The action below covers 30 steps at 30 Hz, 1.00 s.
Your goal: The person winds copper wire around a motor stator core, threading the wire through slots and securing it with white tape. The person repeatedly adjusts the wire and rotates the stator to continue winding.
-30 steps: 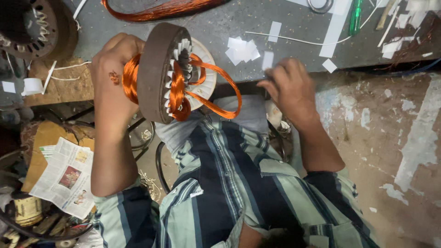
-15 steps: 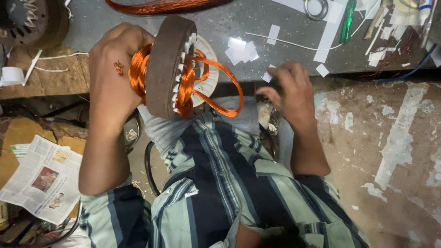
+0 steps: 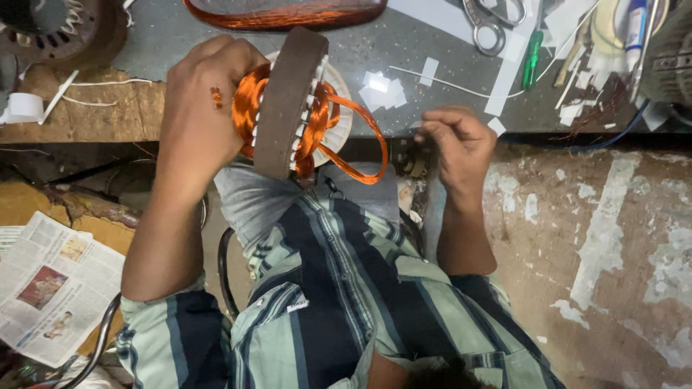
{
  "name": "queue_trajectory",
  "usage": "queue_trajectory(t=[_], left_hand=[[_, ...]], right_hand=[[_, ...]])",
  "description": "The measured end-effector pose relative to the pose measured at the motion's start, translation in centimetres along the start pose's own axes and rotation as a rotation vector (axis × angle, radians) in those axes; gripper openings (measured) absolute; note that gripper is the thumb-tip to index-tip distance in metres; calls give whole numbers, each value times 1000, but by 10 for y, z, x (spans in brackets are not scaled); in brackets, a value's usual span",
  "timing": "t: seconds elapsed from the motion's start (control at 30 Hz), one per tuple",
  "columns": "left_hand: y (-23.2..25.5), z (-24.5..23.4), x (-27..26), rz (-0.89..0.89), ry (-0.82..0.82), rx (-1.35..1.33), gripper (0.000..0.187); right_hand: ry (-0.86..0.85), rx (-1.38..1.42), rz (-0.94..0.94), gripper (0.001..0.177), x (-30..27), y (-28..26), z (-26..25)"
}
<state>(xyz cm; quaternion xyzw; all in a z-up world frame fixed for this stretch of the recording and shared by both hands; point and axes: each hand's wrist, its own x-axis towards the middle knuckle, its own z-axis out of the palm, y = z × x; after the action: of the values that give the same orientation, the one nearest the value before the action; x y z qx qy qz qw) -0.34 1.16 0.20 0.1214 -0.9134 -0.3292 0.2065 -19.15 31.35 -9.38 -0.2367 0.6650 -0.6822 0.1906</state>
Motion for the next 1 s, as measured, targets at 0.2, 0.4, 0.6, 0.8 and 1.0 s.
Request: queue_trajectory(t=[0.2,0.4,0.6,0.8,1.0], left_hand=[[-2,0,0,8,3,13,16],[-7,3,-1,14,23,-6,12],[-11,7,-1,33,46,-6,12],[-11,6,-3,33,48,-26,12],[-13,6,-5,61,87,-48,18]], right_hand=[[20,-156,-32,5,2,-7,20],[-60,-267,-68,18,2,-29,27],[-62,-379,-182,29,-4,-43,30],[-55,-377,-225,19,-7,-37,37],[-125,-379,-520,8,3,-49,48]])
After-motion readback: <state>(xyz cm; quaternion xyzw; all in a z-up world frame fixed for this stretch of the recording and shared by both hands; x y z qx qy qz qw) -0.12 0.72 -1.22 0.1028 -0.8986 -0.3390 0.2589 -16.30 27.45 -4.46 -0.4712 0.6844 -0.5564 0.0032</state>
